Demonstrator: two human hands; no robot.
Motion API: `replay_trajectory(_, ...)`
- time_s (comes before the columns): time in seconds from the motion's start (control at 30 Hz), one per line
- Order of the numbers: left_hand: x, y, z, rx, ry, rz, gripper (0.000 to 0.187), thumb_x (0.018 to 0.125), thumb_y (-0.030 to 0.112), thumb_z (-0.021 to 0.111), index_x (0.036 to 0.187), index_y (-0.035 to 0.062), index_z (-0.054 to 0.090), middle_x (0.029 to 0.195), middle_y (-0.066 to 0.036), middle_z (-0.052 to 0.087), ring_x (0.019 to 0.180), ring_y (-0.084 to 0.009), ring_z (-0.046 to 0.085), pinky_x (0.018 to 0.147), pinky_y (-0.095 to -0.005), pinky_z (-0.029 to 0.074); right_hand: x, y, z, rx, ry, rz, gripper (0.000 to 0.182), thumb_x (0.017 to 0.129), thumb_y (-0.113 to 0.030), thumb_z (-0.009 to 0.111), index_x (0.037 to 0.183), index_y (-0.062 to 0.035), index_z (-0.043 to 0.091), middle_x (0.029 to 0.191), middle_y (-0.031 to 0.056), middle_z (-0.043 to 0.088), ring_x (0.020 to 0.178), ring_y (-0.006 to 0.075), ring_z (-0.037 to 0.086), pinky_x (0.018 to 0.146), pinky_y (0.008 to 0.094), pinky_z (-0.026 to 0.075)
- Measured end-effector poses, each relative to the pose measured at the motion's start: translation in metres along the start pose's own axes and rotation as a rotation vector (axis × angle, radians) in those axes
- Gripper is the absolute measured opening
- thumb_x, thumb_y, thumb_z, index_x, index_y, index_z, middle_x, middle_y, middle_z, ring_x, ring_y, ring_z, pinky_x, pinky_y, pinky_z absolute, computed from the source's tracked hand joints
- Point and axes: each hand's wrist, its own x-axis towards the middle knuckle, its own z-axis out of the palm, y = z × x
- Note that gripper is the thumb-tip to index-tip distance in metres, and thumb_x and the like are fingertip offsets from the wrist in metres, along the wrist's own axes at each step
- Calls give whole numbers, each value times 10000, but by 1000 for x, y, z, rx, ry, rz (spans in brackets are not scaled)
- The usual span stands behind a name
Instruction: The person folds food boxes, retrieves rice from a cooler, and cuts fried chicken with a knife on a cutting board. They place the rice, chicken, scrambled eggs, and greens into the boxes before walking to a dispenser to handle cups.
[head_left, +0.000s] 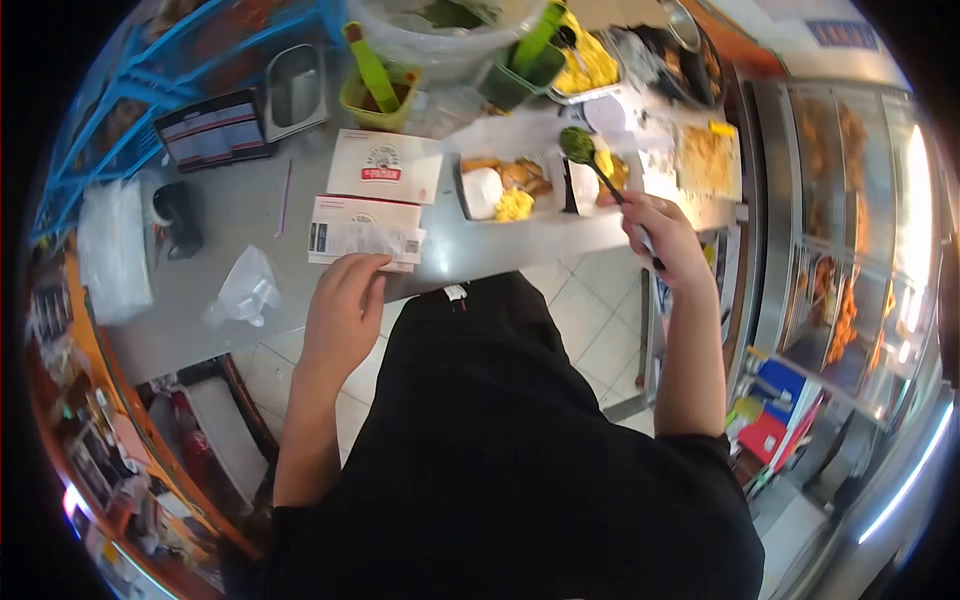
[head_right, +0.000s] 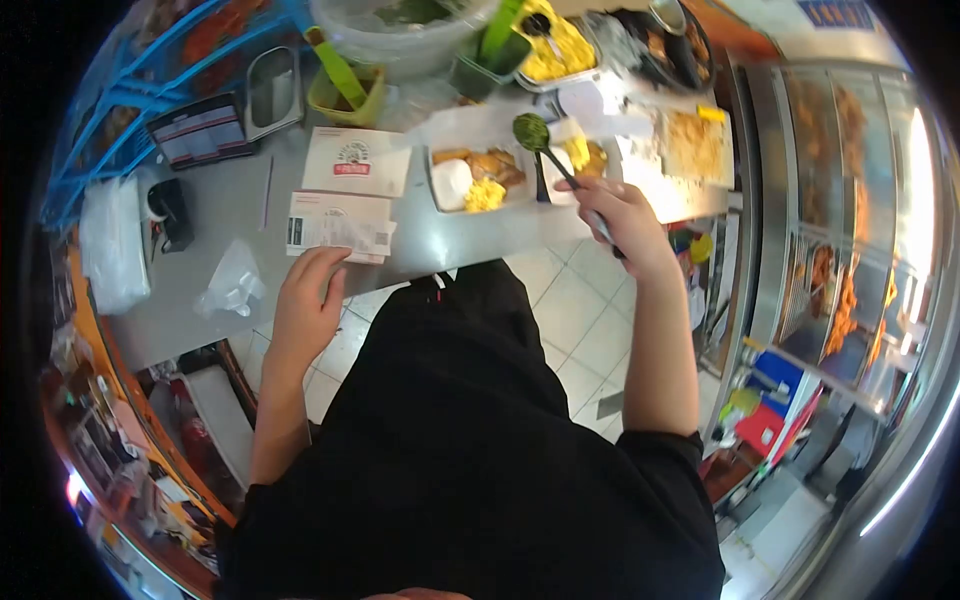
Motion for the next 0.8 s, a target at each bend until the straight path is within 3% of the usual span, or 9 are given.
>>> replay_trajectory(0.1, -5, -1, -5, 22, -81, -13, 247, 936, 51, 642, 1180, 33, 674, 1146, -170, 684, 1075, -391, 638, 940, -459, 507, 25, 35, 20, -80, 55, 27, 331, 954, -202, 630, 1178, 6, 757, 660, -72, 501, 571, 43, 429, 535, 240, 354)
replay_trajectory(0.17, -7, 4, -9, 43, -132, -16, 242, 939, 55, 643, 1178, 34, 676, 1148, -168, 687, 1076, -385, 641, 941, -455, 506, 51, 70, 40, -335, 209, -74, 332, 937, -231, 624, 1142, -21, 779, 726, 47, 685, 633, 185, 628, 642, 341, 514)
replay_trajectory(0.2, -7, 8, -11, 62, -154, -13, 245, 940, 60, 645, 1182, 37, 676, 1153, -164, 688, 1080, -383, 641, 942, -453, 503, 61, 78, 54, -317, 210, -69, 332, 937, -231, 624, 1142, -21, 779, 726, 47, 685, 633, 185, 628, 642, 341, 514)
replay_trajectory(0.27, -7, 14, -13, 86, -186, -13, 248, 941, 65, 648, 1185, 40, 676, 1157, -161, 688, 1084, -380, 640, 943, -452, 501, 75, 89, 78, -659, 393, -197, 343, 916, -253, 617, 1143, -53, 779, 923, 210, 766, 848, 377, 735, 835, 445, 570)
replay_trajectory(0.37, -5, 18, -16, 161, -179, 23, 254, 944, 74, 651, 1196, 48, 676, 1159, -156, 688, 1083, -381, 639, 945, -448, 497, 84, 99, 85, -568, 417, -151, 355, 908, -257, 609, 1169, -79, 771, 1013, 270, 724, 981, 438, 704, 916, 474, 558)
replay_trajectory(0.5, -6, 24, -13, 151, -164, -14, 254, 951, 85, 654, 1201, 50, 675, 1163, -149, 686, 1085, -380, 637, 946, -448, 495, 84, 109, 79, -617, 420, -156, 358, 912, -259, 602, 1175, -83, 770, 1008, 262, 733, 964, 422, 717, 906, 465, 565)
replay_trajectory(0.6, -1, 30, -8, 144, -208, -13, 249, 960, 80, 644, 1203, 38, 676, 1177, -157, 686, 1100, -380, 641, 956, -434, 502, 83, 114, 72, -489, 405, -130, 359, 914, -264, 595, 1174, -88, 770, 1005, 259, 734, 953, 422, 718, 896, 475, 567)
replay_trajectory(0.8, 15, 44, 6, 133, -246, 36, 238, 962, 72, 646, 1193, 28, 677, 1172, -162, 689, 1102, -379, 645, 957, -419, 510, 85, 121, 82, -630, 411, -231, 359, 896, -243, 619, 1180, -76, 762, 1003, 245, 736, 964, 420, 708, 903, 479, 560)
